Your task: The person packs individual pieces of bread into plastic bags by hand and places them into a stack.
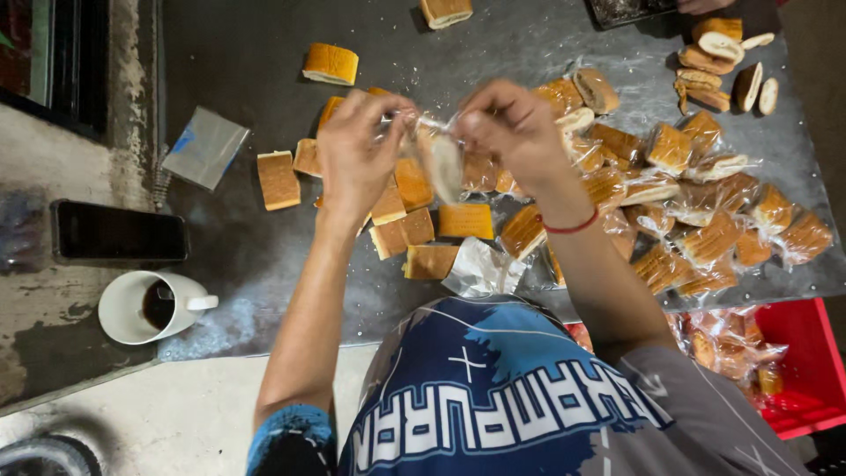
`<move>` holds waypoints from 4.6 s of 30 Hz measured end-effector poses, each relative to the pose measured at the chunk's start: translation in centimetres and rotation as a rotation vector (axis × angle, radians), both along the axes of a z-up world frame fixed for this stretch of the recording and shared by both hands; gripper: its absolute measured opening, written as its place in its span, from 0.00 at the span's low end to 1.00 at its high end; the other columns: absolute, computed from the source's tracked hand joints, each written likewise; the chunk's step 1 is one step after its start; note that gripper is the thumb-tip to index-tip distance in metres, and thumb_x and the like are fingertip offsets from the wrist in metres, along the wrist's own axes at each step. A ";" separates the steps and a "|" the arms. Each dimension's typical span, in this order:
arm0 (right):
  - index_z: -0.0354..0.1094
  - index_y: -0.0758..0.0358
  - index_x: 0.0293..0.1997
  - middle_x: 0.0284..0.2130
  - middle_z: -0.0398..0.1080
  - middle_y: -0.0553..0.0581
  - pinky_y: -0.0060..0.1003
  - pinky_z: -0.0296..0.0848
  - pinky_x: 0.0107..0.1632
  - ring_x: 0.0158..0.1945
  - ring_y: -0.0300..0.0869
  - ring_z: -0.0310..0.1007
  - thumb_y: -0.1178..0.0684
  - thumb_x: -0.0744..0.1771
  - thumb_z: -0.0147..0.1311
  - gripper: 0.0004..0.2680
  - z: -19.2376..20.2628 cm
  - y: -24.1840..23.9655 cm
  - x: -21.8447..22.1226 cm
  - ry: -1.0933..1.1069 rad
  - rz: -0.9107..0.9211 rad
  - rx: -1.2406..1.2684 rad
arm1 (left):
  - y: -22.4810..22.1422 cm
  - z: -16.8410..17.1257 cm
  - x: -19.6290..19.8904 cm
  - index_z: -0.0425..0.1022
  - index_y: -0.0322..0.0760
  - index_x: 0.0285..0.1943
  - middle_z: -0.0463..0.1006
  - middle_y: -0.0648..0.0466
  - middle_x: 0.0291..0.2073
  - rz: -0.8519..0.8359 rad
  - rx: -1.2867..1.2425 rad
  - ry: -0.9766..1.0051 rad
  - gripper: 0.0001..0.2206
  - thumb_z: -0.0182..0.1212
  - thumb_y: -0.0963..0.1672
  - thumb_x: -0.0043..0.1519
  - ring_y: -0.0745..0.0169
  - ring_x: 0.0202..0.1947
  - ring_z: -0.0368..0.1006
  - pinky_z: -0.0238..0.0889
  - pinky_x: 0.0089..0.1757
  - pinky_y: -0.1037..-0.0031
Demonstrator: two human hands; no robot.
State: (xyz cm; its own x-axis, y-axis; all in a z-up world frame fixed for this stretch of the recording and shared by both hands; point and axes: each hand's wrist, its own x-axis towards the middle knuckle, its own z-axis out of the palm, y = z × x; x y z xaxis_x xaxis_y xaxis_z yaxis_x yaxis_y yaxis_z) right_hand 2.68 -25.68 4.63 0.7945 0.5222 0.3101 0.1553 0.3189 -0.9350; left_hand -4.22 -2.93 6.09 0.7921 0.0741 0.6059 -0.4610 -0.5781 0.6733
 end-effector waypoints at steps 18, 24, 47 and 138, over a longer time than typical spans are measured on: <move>0.75 0.70 0.43 0.41 0.78 0.58 0.34 0.78 0.48 0.41 0.40 0.77 0.64 0.67 0.58 0.03 -7.4 -0.2 1.2 0.387 -0.109 -0.047 | -4.0 -3.2 -0.9 0.81 0.40 0.46 0.80 0.53 0.36 0.033 0.151 0.101 0.04 0.67 0.43 0.66 0.55 0.35 0.77 0.69 0.36 0.67; 0.74 0.69 0.46 0.54 0.72 0.57 0.33 0.77 0.48 0.48 0.39 0.75 0.60 0.68 0.56 0.05 -7.1 -0.7 -0.2 0.276 0.001 -0.115 | -4.8 -2.5 -0.8 0.79 0.35 0.43 0.76 0.46 0.43 0.160 0.292 -0.001 0.04 0.66 0.41 0.62 0.47 0.39 0.75 0.69 0.37 0.64; 0.68 0.68 0.54 0.60 0.68 0.63 0.37 0.77 0.59 0.61 0.49 0.74 0.66 0.69 0.60 0.09 -3.8 -1.7 -5.2 -0.581 -0.500 -0.350 | -6.9 -7.7 0.6 0.81 0.33 0.50 0.81 0.58 0.39 -0.467 -1.086 0.772 0.07 0.63 0.40 0.65 0.74 0.37 0.69 0.62 0.41 0.81; 0.69 0.66 0.37 0.55 0.69 0.64 0.44 0.69 0.59 0.59 0.50 0.69 0.57 0.66 0.64 0.06 -8.5 4.7 7.2 -0.441 -0.283 -0.502 | 1.1 -13.1 7.0 0.79 0.41 0.43 0.78 0.62 0.35 -0.213 -1.057 0.752 0.07 0.68 0.45 0.62 0.78 0.34 0.71 0.60 0.32 0.83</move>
